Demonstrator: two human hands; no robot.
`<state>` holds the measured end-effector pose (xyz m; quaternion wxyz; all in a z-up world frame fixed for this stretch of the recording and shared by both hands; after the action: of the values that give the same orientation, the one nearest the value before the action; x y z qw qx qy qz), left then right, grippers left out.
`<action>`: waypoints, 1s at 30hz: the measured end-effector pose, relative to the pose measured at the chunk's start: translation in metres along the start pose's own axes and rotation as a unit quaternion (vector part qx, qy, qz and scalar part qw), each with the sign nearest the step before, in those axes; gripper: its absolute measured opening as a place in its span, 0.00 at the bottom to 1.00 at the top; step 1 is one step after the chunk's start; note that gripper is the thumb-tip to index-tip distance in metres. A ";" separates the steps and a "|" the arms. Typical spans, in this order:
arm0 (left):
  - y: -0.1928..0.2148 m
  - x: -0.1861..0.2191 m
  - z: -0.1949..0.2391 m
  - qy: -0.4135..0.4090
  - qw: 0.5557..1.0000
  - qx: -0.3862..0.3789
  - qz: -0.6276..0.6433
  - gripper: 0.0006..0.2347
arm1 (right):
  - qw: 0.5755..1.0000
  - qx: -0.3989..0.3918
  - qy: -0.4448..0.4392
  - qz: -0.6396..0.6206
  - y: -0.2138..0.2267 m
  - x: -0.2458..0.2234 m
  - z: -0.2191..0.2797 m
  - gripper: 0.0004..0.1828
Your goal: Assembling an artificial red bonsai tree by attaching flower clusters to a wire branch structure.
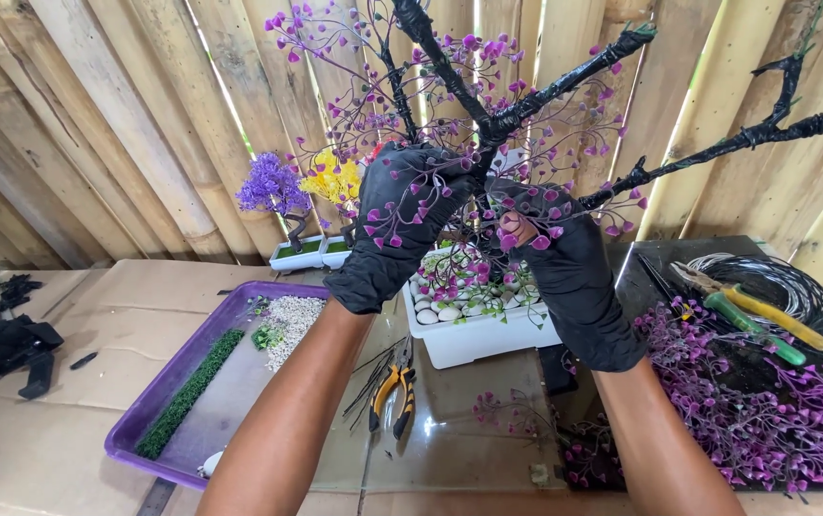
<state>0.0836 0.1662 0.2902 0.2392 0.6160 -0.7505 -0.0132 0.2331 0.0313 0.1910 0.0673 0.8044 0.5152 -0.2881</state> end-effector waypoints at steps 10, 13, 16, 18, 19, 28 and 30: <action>0.014 0.024 0.001 -0.093 0.991 -0.019 -0.098 0.09 | 0.991 0.021 -0.006 0.135 0.022 0.011 0.004 0.19; 0.011 -0.004 0.001 -0.063 0.989 -0.013 -0.136 0.11 | 0.992 0.063 -0.024 0.106 0.028 0.000 0.001 0.20; 0.039 0.014 0.005 -0.024 0.992 -0.022 -0.120 0.12 | 0.992 0.080 -0.002 0.095 0.023 -0.042 -0.006 0.17; 0.057 0.031 0.014 -0.011 0.995 -0.044 -0.083 0.09 | 0.992 0.087 0.012 0.087 0.020 -0.070 -0.008 0.15; 0.064 0.028 0.021 0.013 0.993 -0.044 -0.109 0.05 | 0.992 0.096 0.025 0.080 0.019 -0.086 -0.006 0.14; 0.089 0.130 0.086 -0.078 0.949 -0.251 -0.176 0.06 | 0.989 -0.079 0.034 0.117 -0.053 -0.200 0.004 0.05; 0.097 0.152 0.089 -0.094 0.967 -0.196 -0.134 0.12 | 0.984 -0.146 -0.020 0.096 -0.091 -0.205 0.010 0.05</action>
<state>-0.0577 0.0234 0.2939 0.2791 0.6483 -0.6629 -0.2498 0.0880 -0.0928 0.3086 0.2216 0.8259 0.4703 -0.2181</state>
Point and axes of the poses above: each hand's wrist, its own z-axis away from the middle knuckle, its own y-axis out of the back of the hand, x = y × z, the point moved 10 cm from there along -z, towards the middle knuckle, and after that the axes turned 15 degrees about -z, right-handed, at the moved point
